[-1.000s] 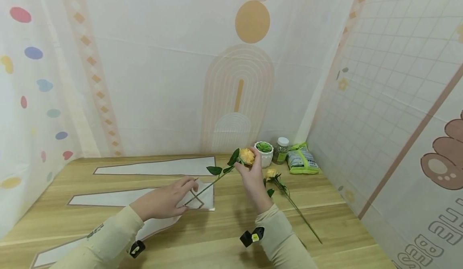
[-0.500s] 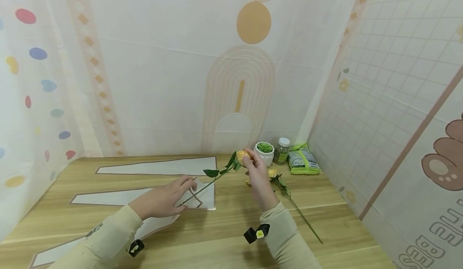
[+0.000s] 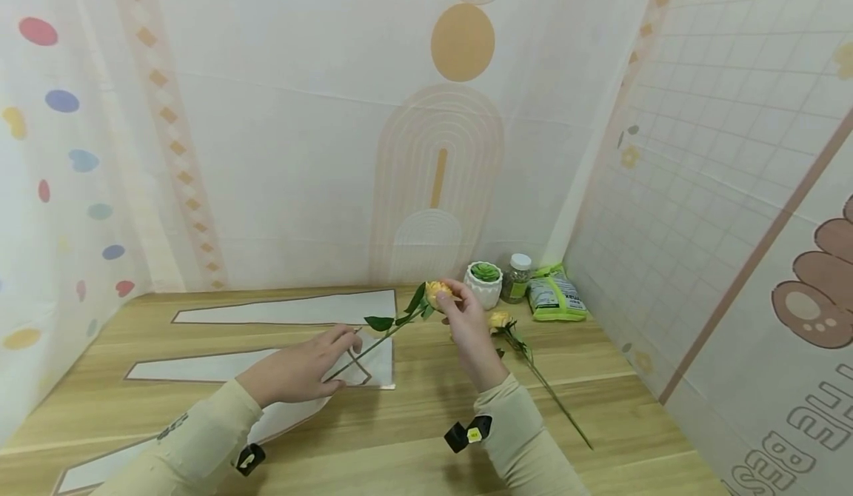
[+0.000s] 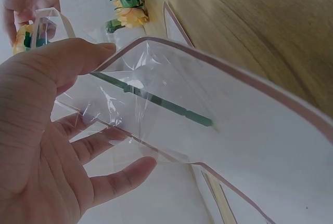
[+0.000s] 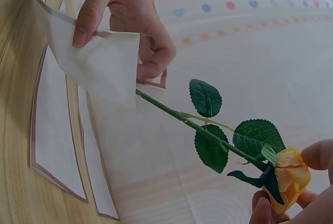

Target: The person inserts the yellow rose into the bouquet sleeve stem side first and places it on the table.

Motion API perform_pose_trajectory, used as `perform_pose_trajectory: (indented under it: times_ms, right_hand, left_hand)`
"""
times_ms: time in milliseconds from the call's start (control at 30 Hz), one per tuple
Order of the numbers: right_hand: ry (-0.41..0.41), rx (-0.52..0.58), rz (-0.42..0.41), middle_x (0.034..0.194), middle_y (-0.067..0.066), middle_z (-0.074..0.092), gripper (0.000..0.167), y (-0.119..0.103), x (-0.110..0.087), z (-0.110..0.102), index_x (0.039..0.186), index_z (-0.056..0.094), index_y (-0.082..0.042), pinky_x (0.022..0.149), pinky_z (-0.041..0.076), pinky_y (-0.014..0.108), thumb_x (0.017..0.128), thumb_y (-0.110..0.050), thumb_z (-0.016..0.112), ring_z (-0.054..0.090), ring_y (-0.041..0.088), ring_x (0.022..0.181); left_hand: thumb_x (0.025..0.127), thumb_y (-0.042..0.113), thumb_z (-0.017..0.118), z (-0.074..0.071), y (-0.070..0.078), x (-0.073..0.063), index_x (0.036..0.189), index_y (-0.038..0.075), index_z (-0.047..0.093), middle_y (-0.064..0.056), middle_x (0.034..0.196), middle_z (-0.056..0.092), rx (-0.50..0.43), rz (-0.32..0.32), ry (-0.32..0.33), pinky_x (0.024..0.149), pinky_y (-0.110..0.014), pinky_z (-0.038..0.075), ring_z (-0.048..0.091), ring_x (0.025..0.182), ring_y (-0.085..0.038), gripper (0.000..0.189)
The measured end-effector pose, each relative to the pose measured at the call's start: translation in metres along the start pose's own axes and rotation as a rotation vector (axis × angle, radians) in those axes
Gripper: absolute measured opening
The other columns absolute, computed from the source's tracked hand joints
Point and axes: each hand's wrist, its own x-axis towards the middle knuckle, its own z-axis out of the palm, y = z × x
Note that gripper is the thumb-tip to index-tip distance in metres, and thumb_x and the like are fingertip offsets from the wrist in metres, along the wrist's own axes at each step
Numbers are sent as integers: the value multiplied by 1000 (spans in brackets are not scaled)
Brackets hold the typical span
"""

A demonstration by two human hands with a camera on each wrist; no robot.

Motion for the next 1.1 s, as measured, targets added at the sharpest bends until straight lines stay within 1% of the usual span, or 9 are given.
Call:
perform_pose_trajectory:
  times_ms: [67,133,267,367,467,600,700,933,1100]
  right_hand:
    - [1,2,3,115,3,55,33,1,0,1,136,53,3,82,45,30,107,-14,50,52,14,95]
    - [3,4,12,115,3,54,31,1,1,2,133,53,2,85,45,33,107,-13,50,51,14,95]
    - [11,0,23,114,3,52,28,2,0,3,129,54,3,87,44,39,106,-14,53,51,14,94]
    - [16,-4,29,113,4,53,28,2,-1,5,126,54,3,85,45,36,105,-14,54,52,13,93]
    - [11,-9,39,113,5,52,26,2,-1,6,125,54,3,83,45,33,104,-14,55,52,13,93]
    - [-4,-21,51,114,6,49,25,3,-2,6,123,53,2,83,45,33,105,-15,56,51,14,92]
    - [-5,-28,57,112,6,48,23,4,-1,6,121,53,1,82,45,33,104,-15,57,50,14,90]
    - [-2,-14,75,102,4,45,18,6,0,7,114,51,-2,80,48,33,103,-15,58,50,14,85]
    - [-8,-10,88,102,4,45,18,5,0,8,114,50,-3,79,48,30,104,-15,57,50,14,86]
  left_hand:
    - [86,17,79,0,0,0,124,12,49,-12,130,48,5,4,1,68,-26,55,60,101,-21,50]
    - [86,17,79,0,0,0,125,12,48,-12,131,47,8,8,2,68,-26,55,61,101,-20,50]
    - [86,17,79,1,-1,0,125,11,48,-12,130,47,4,14,2,66,-23,54,61,98,-19,51]
    - [85,17,79,1,-2,1,125,11,48,-11,129,47,-1,21,5,64,-22,53,60,96,-18,51]
    - [85,16,80,1,-2,1,124,11,48,-10,127,47,4,33,16,63,-21,52,59,97,-18,51]
    - [84,15,81,0,-1,1,123,11,49,-9,125,47,11,48,29,63,-21,52,57,98,-18,51]
    - [84,15,81,-1,0,2,122,10,49,-8,123,47,14,56,33,64,-22,52,57,97,-17,50]
    - [84,16,81,-2,1,3,122,12,50,-7,122,48,23,52,27,69,-24,54,57,98,-16,49]
    - [85,17,80,-3,2,4,123,12,50,-7,121,48,22,46,16,70,-25,55,58,98,-16,49]
